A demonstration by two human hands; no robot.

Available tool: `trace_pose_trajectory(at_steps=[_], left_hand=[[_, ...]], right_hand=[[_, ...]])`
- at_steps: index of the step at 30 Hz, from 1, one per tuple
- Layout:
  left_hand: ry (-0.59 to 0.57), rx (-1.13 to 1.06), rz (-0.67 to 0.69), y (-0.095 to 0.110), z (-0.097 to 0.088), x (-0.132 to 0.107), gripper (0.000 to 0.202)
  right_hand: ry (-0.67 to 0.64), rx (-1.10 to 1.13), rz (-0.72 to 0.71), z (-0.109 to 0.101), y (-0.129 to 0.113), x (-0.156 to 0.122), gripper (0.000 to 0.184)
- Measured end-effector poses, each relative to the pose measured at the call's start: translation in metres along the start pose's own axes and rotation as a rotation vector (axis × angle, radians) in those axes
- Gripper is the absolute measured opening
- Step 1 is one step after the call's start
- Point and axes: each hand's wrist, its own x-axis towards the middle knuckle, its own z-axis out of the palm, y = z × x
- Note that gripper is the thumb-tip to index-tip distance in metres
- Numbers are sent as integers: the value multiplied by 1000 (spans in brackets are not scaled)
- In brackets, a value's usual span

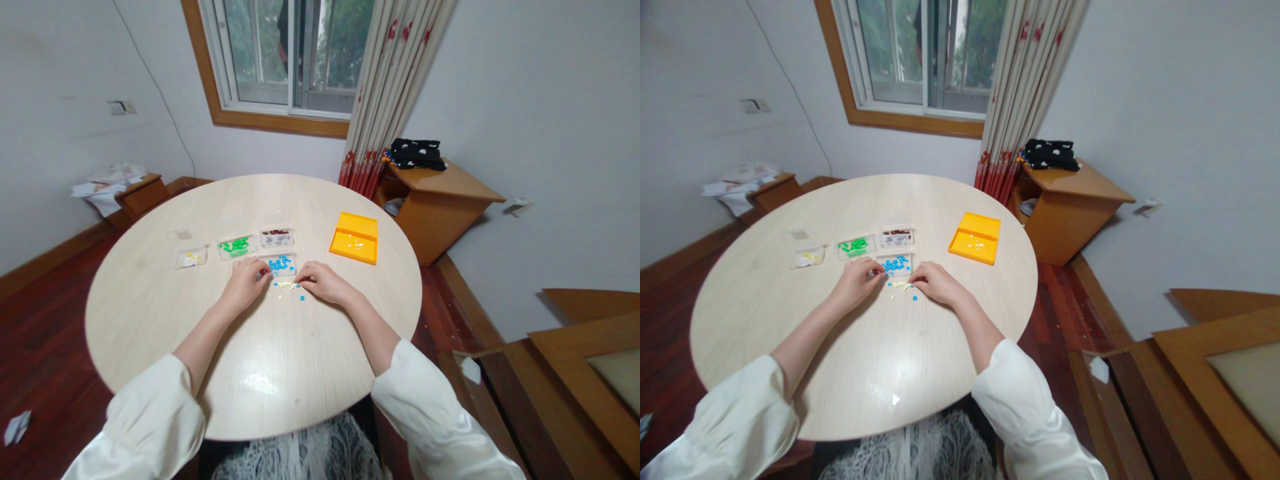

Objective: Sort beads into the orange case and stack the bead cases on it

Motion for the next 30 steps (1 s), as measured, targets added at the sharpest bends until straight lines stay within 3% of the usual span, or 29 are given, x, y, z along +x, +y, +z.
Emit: trace_pose_trajectory(at_steps=[4,14,19,26,30], left_hand=[[-11,-26,46,1,-3,-2,10],[-206,92,90,5,-2,-6,12],[-180,86,63,4,2,-6,12],[-67,-41,49,4,-1,-7,11],[-16,-141,-45,7,-8,-7,13]], right_hand=[[19,-4,40,0,0,0,10],[5,77,142,-2,-4,-1,6],[13,186,194,-2,-1,-1,5],[26,206,155,-1,0,-1,8],[196,133,79,-7,-1,-1,15]])
